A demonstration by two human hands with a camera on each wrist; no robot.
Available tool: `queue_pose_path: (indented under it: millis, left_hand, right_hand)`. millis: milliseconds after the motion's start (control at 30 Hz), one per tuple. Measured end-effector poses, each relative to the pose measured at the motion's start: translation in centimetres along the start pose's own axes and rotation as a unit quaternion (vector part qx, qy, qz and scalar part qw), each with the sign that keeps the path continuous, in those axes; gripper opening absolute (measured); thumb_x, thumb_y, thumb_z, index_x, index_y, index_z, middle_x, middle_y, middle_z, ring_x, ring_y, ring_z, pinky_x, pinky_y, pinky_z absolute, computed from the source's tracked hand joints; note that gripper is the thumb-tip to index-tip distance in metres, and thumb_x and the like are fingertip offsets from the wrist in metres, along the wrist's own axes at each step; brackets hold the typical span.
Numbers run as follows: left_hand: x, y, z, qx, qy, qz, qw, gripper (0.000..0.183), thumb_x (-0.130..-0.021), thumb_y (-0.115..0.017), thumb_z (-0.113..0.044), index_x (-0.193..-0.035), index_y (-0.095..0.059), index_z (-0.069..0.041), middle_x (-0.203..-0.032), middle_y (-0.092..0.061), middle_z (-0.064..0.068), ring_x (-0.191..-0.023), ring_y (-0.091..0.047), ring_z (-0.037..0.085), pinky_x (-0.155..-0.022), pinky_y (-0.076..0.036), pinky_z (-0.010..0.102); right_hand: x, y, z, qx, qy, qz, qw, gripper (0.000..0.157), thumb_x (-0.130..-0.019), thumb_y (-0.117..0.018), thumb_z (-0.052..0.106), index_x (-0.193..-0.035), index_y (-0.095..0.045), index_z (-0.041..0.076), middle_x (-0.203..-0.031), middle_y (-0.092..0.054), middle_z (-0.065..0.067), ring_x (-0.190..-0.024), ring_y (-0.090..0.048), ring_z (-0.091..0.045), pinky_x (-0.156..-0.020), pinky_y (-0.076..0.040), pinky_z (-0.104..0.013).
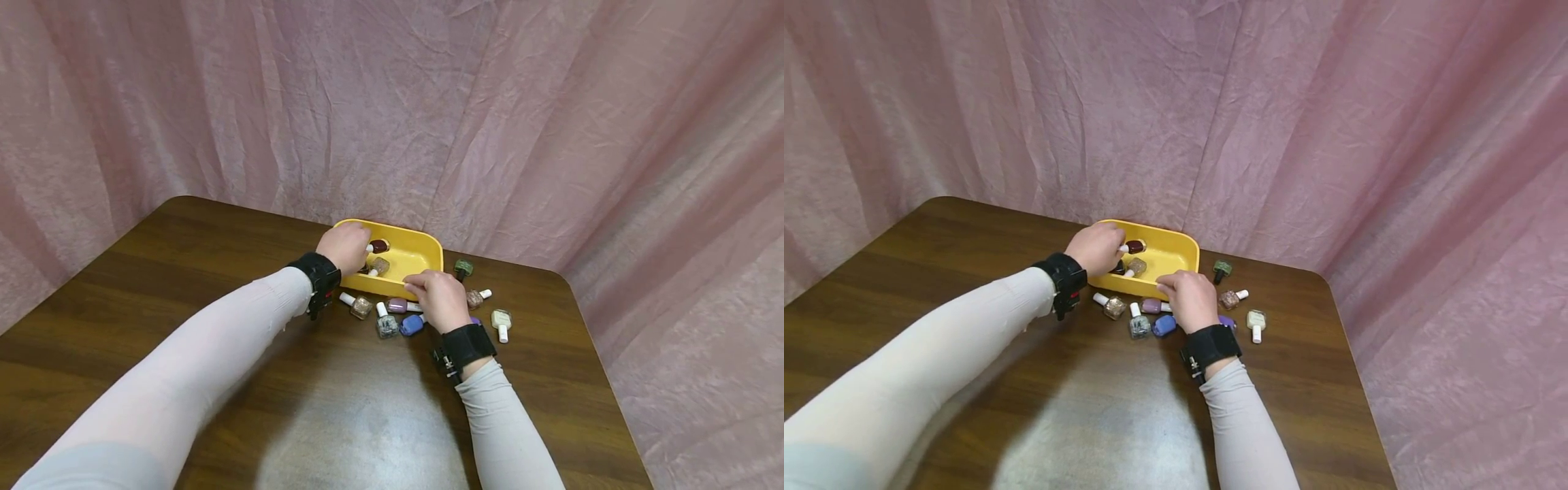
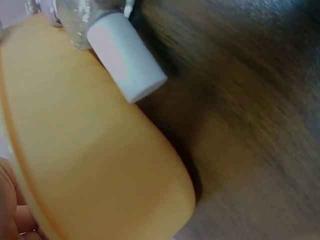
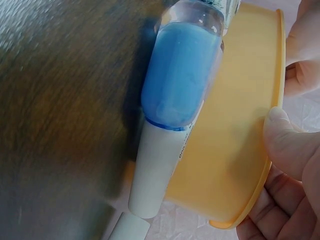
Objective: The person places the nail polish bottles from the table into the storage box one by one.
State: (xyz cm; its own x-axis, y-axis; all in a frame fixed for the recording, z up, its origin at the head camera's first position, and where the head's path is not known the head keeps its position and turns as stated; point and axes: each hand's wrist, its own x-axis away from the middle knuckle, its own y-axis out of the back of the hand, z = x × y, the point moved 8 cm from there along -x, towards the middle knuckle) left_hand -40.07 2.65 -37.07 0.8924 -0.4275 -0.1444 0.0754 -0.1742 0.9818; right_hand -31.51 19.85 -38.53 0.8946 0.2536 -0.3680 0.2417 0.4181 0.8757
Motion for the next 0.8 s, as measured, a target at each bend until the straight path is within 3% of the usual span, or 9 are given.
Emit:
queue_pose_path:
  millis: [200,433,800]
  left_hand:
    - [-0.7,-1.1,0.7,-0.004,0.015,0.017,0.9997,0.028,-0.106,-0.074,-0.018,-0.129,-0.075,-0.002,-0.123,-0.072,0.016,-0.117,-0.068,0.033,-0.098,-0.059,0.052]
    - [-1.0,-1.6,1.2,-0.003,0.031,0.03,0.9991,0.024,-0.105,-0.069,-0.01,-0.127,-0.076,-0.002,-0.118,-0.072,0.016,-0.112,-0.068,0.032,-0.097,-0.06,0.052]
    - [-1.6,-2.6,1.7,-0.002,0.042,0.041,0.9983,0.022,-0.102,-0.07,-0.009,-0.122,-0.078,-0.003,-0.115,-0.073,0.014,-0.108,-0.068,0.031,-0.094,-0.06,0.052]
  right_hand:
    - [0.0,0.0,0.1,0.0,-0.002,0.0,1.0,0.016,-0.103,-0.079,0.02,-0.116,-0.088,0.015,-0.103,-0.082,-0.004,-0.096,-0.077,-0.029,-0.082,-0.059,-0.049]
    - [0.1,0.3,0.3,0.003,0.005,-0.009,1.0,0.016,-0.101,-0.082,0.021,-0.115,-0.088,0.015,-0.102,-0.082,-0.004,-0.096,-0.077,-0.029,-0.081,-0.059,-0.049]
    - [0.1,0.2,0.2,0.0,0.008,-0.01,1.0,0.016,-0.102,-0.082,0.02,-0.115,-0.088,0.015,-0.103,-0.082,-0.004,-0.096,-0.078,-0.029,-0.081,-0.059,-0.049]
